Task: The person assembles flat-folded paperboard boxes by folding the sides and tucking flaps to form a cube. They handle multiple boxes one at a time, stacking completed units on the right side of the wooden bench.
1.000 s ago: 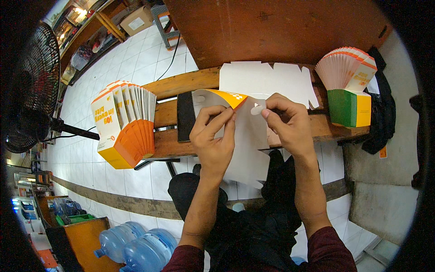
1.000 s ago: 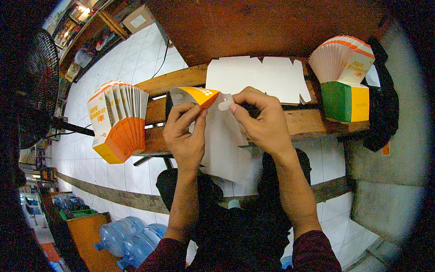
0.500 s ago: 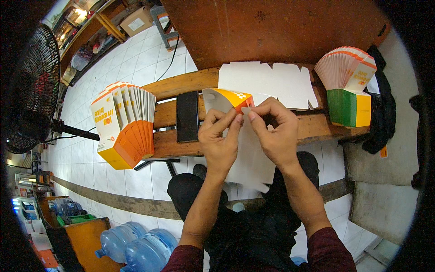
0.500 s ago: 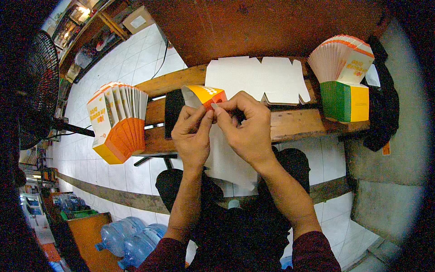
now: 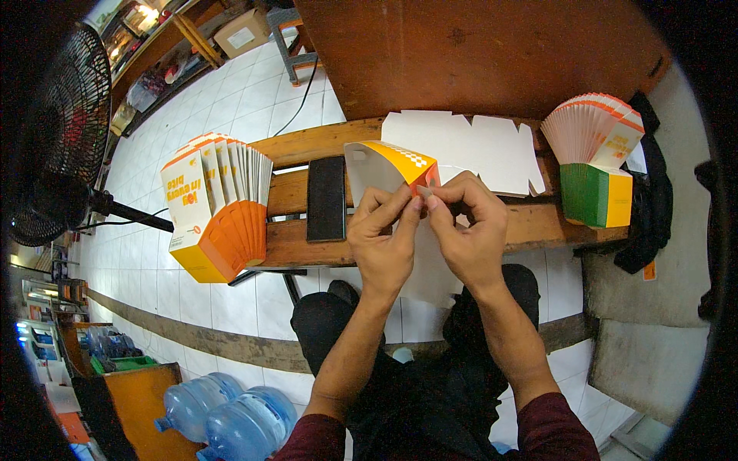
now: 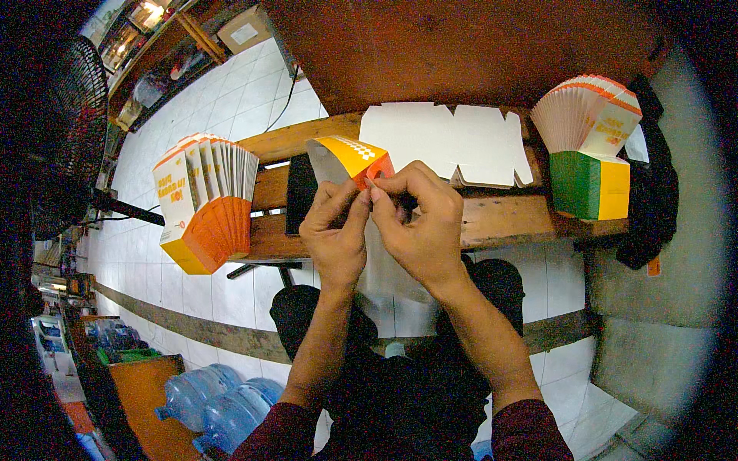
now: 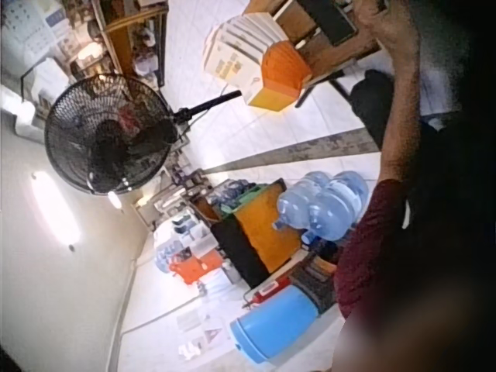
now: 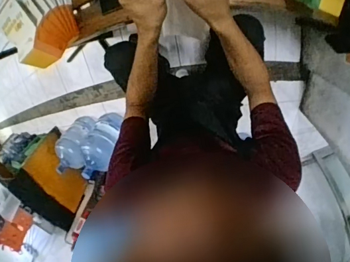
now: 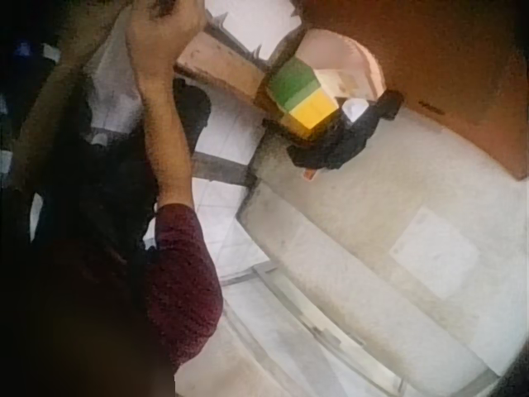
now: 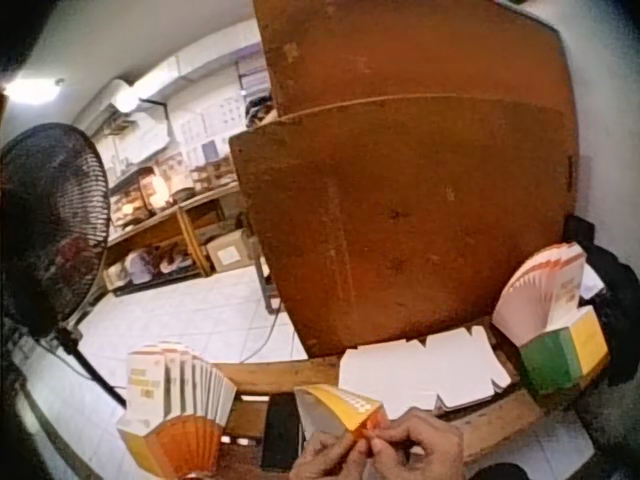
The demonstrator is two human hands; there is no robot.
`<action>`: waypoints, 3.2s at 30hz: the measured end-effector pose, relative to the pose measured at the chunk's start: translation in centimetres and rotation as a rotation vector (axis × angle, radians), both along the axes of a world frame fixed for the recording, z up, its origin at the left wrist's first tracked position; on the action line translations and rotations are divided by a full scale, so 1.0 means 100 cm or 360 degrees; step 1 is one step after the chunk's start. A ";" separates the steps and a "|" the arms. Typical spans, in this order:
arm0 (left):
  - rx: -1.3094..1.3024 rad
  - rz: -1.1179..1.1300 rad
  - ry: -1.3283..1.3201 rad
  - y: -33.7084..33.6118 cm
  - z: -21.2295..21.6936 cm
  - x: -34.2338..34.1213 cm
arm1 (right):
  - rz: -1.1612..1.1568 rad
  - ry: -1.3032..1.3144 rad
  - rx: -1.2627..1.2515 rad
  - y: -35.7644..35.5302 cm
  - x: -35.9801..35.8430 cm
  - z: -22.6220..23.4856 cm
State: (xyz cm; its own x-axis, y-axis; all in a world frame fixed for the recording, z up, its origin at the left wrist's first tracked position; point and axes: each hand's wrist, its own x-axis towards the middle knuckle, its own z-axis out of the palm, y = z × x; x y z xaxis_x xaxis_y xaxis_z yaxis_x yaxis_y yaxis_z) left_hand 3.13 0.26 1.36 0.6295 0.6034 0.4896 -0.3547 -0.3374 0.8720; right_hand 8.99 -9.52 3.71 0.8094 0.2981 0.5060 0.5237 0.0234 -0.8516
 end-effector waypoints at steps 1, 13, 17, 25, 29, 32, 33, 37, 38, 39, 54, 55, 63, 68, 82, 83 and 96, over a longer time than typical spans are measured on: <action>0.0018 0.0007 0.0018 0.001 0.000 0.000 | 0.0003 -0.0052 -0.0016 -0.001 0.000 0.001; 0.0014 -0.0136 0.0095 0.005 0.005 -0.005 | 0.0110 -0.0192 -0.0149 -0.012 0.006 0.008; -0.0349 -0.0345 0.0034 0.011 0.008 -0.001 | 0.0160 -0.0147 -0.0138 -0.018 0.014 0.010; -0.0443 -0.0345 0.0264 0.016 0.013 -0.008 | 0.0163 0.0036 -0.0184 -0.024 0.012 0.013; -0.0304 -0.0388 0.0132 0.019 0.010 -0.009 | 0.0194 -0.0141 -0.0223 -0.022 0.011 0.011; -0.0279 -0.0425 0.0107 0.021 0.008 -0.011 | 0.0163 -0.0208 -0.0194 -0.018 0.007 0.008; -0.0298 -0.0442 0.0089 0.020 0.008 -0.011 | 0.0146 -0.0227 -0.0179 -0.016 0.004 0.006; -0.0295 -0.0399 0.0072 0.017 0.009 -0.010 | 0.0121 -0.0227 -0.0100 -0.005 -0.004 -0.001; -0.0362 -0.0400 -0.0021 0.015 0.010 -0.008 | 0.0087 -0.0275 -0.0152 -0.002 -0.007 -0.002; -0.0427 -0.0400 -0.0115 0.013 0.011 -0.007 | 0.0047 -0.0338 -0.0214 -0.001 -0.009 -0.002; 0.0394 -0.0547 0.0057 -0.014 0.010 -0.009 | 0.0182 0.0279 0.0098 -0.053 0.041 0.005; -0.0067 -0.0613 0.0086 -0.007 0.011 -0.012 | 0.0255 0.0178 0.0110 -0.055 0.046 0.007; -0.1407 -0.0616 -0.0095 0.028 0.018 -0.018 | 0.0203 -0.0403 -0.0017 -0.064 0.063 -0.003; -0.1166 0.0052 -0.0322 0.035 0.016 -0.012 | -0.0596 -0.0470 -0.0375 -0.056 0.050 0.012; -0.0610 -0.0057 -0.0007 0.032 0.025 -0.023 | -0.0064 -0.0944 -0.0735 -0.020 0.010 0.008; -0.0700 -0.0096 -0.0035 0.033 0.024 -0.023 | -0.0045 -0.1007 -0.0898 -0.016 0.007 0.006; 0.0082 -0.0055 0.0197 0.033 0.030 -0.027 | 0.0150 -0.0206 -0.0422 -0.021 0.019 0.006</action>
State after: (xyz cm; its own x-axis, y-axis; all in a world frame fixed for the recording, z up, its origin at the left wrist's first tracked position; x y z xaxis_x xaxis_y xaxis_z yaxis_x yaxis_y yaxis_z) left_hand 0.47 3.56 4.33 0.7069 0.5566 0.4364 -0.2574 -0.3723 0.8917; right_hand 10.87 -11.65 4.31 0.7059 0.5043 0.4974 0.6342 -0.1372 -0.7609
